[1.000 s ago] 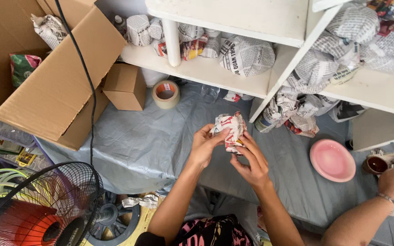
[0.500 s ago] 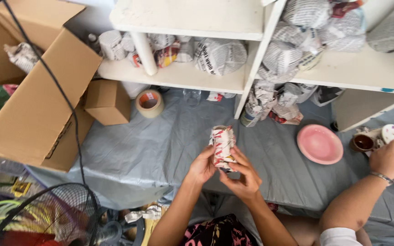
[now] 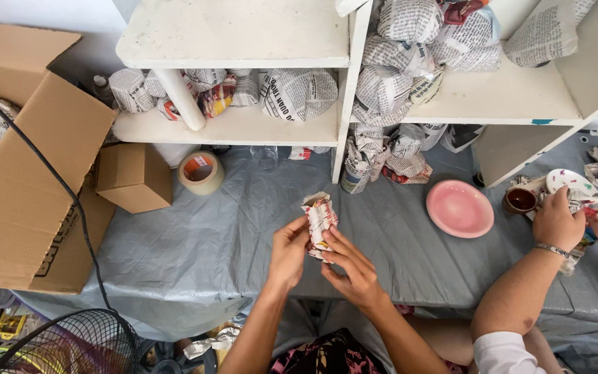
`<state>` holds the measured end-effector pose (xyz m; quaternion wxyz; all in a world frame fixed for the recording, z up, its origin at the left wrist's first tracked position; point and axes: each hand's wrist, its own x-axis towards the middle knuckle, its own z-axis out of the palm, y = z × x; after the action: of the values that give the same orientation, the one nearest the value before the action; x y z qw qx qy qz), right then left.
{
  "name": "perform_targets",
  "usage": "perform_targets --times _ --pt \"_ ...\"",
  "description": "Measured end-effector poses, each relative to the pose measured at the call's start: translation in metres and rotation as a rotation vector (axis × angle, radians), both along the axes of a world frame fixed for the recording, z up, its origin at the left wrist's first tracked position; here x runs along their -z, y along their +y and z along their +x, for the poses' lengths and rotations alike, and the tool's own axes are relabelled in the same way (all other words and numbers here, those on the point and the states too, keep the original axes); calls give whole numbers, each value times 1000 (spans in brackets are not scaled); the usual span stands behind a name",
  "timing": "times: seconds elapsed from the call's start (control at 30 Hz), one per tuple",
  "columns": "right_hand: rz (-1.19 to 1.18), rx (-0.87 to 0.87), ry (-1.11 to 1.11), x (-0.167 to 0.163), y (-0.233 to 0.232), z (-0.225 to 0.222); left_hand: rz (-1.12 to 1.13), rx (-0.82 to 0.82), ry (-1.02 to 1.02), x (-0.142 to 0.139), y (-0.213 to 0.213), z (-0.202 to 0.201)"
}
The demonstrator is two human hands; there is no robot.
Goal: The person sits on the floor and crumple sheets of newspaper by hand, then presses the crumpled paper into the compartments of a small white shelf unit around items already wrapped in newspaper. They occasionally pull paper from a cardboard box and smooth a newspaper sheet on their lap at the end.
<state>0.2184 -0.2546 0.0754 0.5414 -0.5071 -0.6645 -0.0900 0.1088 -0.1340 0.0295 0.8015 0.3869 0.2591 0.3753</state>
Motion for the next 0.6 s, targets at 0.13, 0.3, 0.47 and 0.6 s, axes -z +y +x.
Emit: perform_targets --times 0.13,0.3,0.47,0.6 --pt "-41 22 -16 -2 1 1 -244 189 -235 -46 9 -14" --pt "27 33 -115 4 3 0 8 207 22 -57 4 -1" --pt "-22 -73 82 10 -1 -2 14 212 -75 -37 1 13" --pt "69 9 155 11 -4 1 -71 179 -147 -32 -1 23"
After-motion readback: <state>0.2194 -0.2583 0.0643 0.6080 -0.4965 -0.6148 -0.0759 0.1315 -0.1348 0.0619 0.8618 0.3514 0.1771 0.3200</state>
